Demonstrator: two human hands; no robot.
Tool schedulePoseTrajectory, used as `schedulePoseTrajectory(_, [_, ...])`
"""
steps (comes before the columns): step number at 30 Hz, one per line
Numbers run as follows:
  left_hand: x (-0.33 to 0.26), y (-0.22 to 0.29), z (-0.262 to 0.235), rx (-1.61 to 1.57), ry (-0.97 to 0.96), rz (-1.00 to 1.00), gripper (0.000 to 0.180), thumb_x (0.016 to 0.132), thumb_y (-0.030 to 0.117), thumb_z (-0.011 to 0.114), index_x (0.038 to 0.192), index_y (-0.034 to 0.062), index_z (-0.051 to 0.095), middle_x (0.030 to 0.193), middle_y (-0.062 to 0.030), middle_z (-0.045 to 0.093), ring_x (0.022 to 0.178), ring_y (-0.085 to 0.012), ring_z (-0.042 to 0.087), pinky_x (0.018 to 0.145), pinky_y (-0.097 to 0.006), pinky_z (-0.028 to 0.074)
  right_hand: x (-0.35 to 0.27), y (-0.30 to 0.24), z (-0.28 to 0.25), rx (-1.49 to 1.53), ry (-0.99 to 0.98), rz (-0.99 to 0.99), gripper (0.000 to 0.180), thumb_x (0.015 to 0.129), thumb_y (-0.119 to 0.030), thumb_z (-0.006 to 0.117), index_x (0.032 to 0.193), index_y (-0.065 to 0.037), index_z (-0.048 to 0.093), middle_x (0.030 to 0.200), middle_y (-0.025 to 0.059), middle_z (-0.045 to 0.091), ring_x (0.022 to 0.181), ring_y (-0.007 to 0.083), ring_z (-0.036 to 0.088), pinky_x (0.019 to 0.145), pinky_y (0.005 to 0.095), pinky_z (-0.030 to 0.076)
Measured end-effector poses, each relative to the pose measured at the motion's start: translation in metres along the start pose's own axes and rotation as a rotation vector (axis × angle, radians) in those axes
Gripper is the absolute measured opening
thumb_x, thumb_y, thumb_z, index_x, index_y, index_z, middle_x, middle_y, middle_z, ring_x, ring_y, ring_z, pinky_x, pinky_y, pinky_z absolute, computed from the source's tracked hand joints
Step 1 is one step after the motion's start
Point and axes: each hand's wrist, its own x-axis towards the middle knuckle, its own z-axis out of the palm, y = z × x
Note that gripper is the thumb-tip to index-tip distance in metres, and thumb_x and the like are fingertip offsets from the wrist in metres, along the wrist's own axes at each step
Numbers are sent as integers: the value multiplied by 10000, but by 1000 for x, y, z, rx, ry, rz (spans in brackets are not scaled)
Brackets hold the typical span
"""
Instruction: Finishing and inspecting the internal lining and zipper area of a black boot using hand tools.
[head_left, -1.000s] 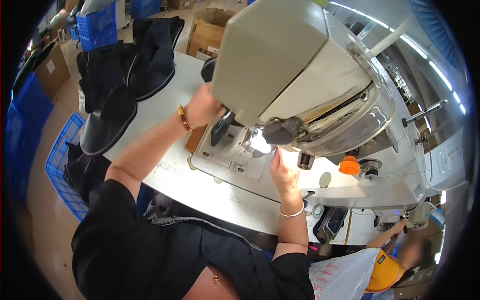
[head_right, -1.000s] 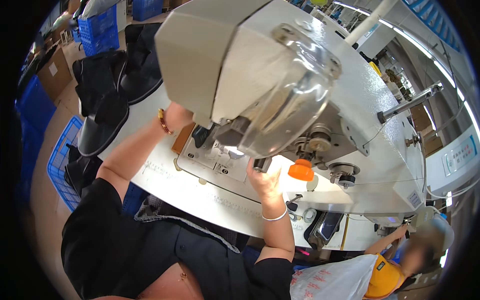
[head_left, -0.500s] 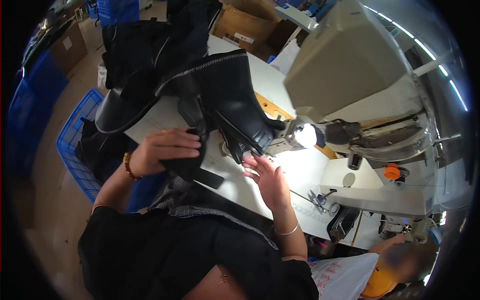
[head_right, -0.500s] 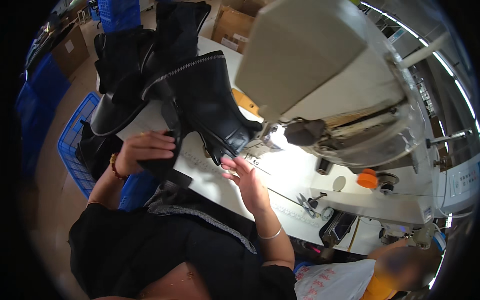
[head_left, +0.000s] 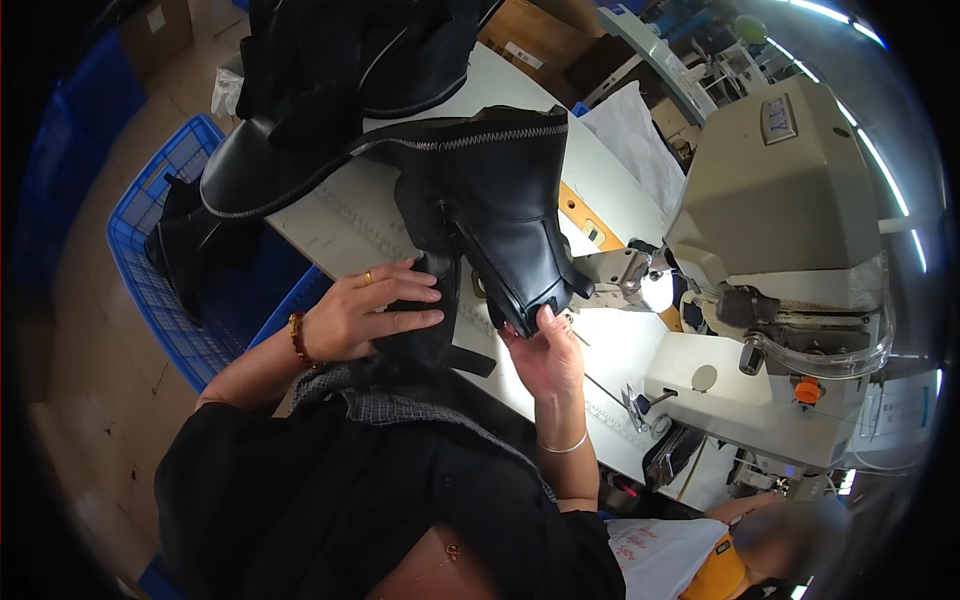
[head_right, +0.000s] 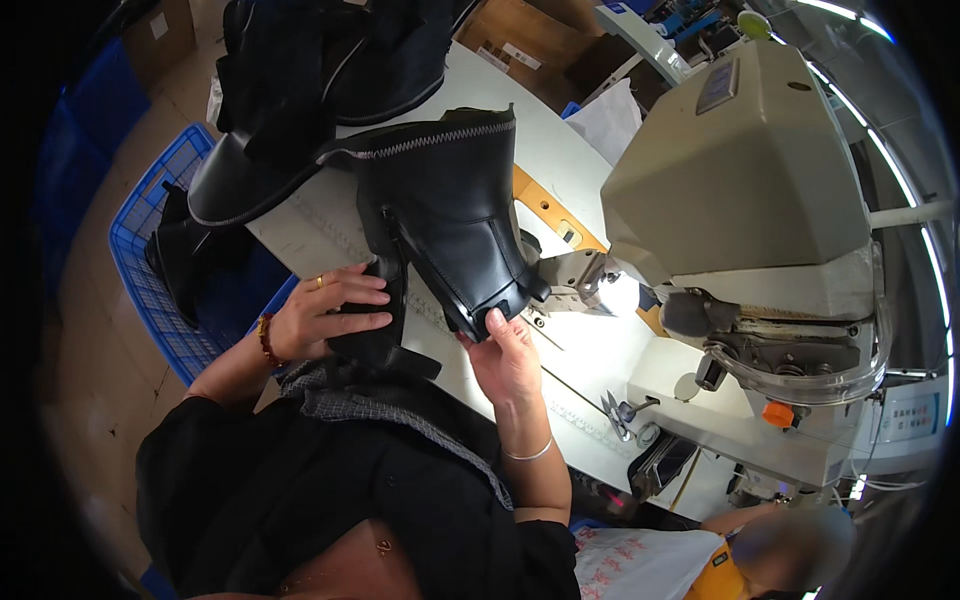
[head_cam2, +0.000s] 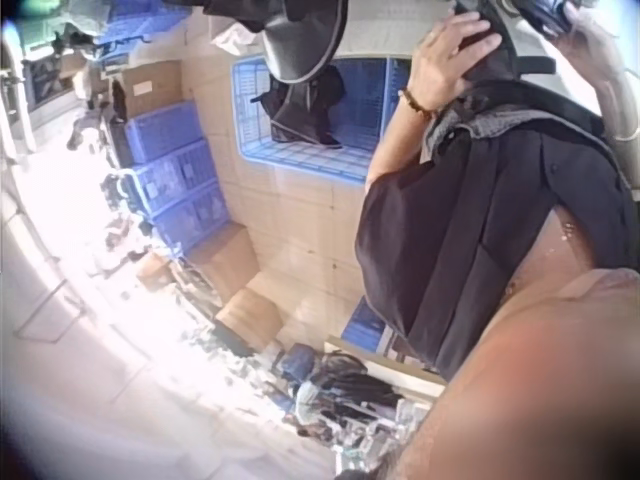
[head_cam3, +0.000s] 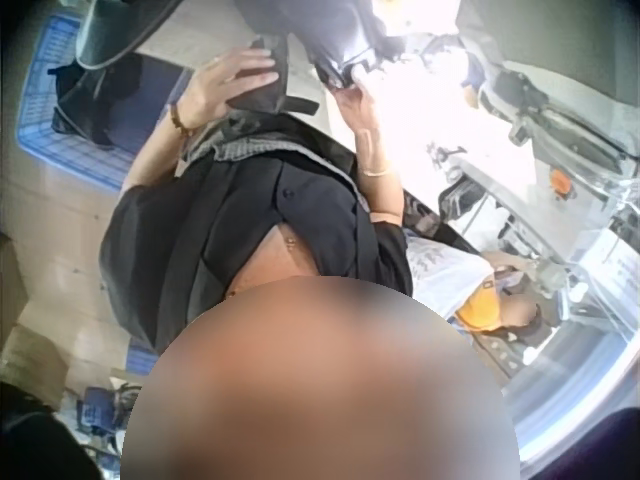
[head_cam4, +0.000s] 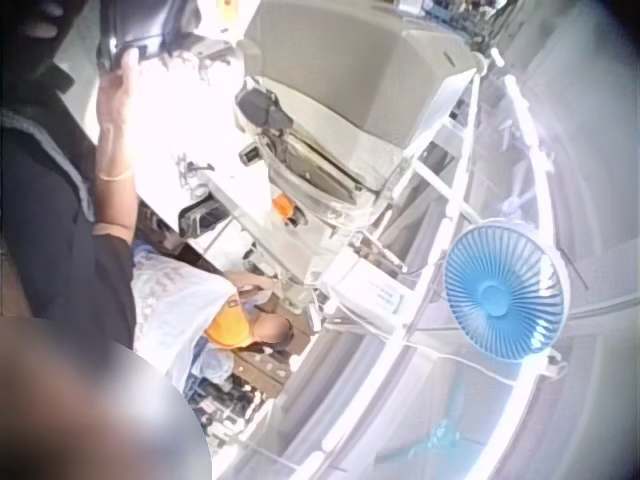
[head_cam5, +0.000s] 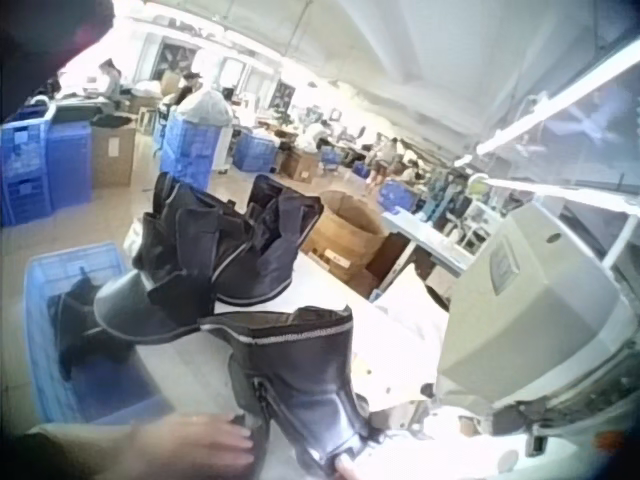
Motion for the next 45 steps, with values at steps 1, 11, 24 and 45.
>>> schedulePoseTrajectory(1, [-2, 0, 1, -4, 5, -4, 511, 668, -19, 733, 1165, 93, 753, 1213, -117, 669, 1180, -323, 655, 1060, -530, 506, -3, 2, 2, 39, 6, 17, 271, 974, -209, 668, 1197, -55, 657, 1172, 79, 707, 1065, 207, 635, 965, 425, 451])
schedulePoseTrajectory(11, [-7, 3, 14, -16, 107, -76, 664, 538, -76, 664, 1165, 122, 760, 1223, -84, 662, 1167, -346, 625, 955, -464, 550, -5, 17, 10, 47, 7, 13, 281, 1009, -301, 629, 1188, -88, 667, 1059, 72, 734, 1005, 192, 677, 948, 427, 490])
schedulePoseTrajectory(24, [89, 24, -6, -118, 354, 280, 331, 754, 166, 809, 1056, 46, 748, 1135, -145, 676, 1140, -379, 654, 891, -413, 545, -17, 50, 25, 776, -336, 320, 490, 947, -382, 703, 1337, -105, 599, 1250, 58, 648, 1231, 208, 567, 1141, 468, 366])
schedulePoseTrajectory(45, [139, 54, 58, 27, -76, 188, 530, 606, 102, 816, 1121, 95, 692, 1140, -117, 581, 1165, -349, 601, 892, -442, 542, -26, 58, -38, 1003, -525, 86, 455, 994, -477, 594, 1308, -149, 619, 1286, 52, 656, 1136, 194, 603, 987, 387, 454])
